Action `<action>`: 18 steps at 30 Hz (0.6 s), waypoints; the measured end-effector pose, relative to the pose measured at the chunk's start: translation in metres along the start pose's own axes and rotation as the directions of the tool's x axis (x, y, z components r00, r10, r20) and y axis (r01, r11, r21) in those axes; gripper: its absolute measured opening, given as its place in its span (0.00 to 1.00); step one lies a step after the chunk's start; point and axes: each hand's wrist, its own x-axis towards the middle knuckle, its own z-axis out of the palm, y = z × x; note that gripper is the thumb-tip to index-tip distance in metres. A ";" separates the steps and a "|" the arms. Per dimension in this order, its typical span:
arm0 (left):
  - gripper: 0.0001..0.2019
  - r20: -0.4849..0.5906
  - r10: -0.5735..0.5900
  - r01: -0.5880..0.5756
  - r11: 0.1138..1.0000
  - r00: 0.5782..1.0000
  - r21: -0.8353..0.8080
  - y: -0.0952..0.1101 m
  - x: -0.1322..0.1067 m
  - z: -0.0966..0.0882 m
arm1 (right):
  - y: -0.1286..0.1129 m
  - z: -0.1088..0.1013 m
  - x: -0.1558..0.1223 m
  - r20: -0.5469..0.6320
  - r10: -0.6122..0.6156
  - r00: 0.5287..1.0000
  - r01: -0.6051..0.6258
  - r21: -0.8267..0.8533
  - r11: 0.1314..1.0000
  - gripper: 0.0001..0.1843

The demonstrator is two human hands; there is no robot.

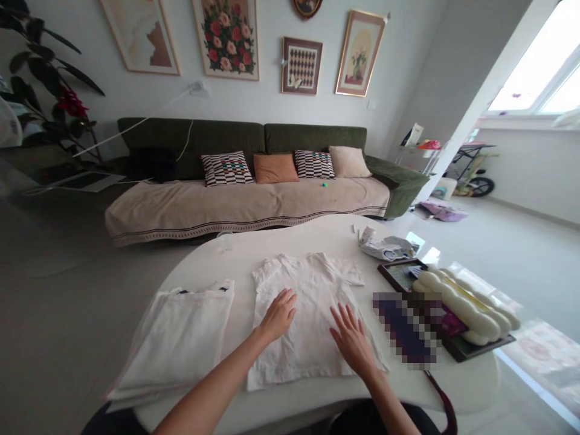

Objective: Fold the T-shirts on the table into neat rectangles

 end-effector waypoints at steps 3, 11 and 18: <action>0.27 0.016 -0.145 0.142 0.981 0.989 0.136 -0.016 0.008 0.022 | 0.001 0.021 -0.007 0.080 0.075 0.994 -0.070 -0.055 0.996 0.28; 0.33 -0.098 -0.227 0.244 0.944 0.969 0.222 -0.034 0.001 0.041 | 0.030 0.010 0.054 0.018 0.057 0.998 -0.057 0.019 0.998 0.24; 0.34 -0.068 -0.247 0.255 0.951 0.967 0.173 -0.039 0.005 0.042 | 0.072 -0.001 0.195 -0.132 0.306 0.943 -0.311 -0.018 0.950 0.26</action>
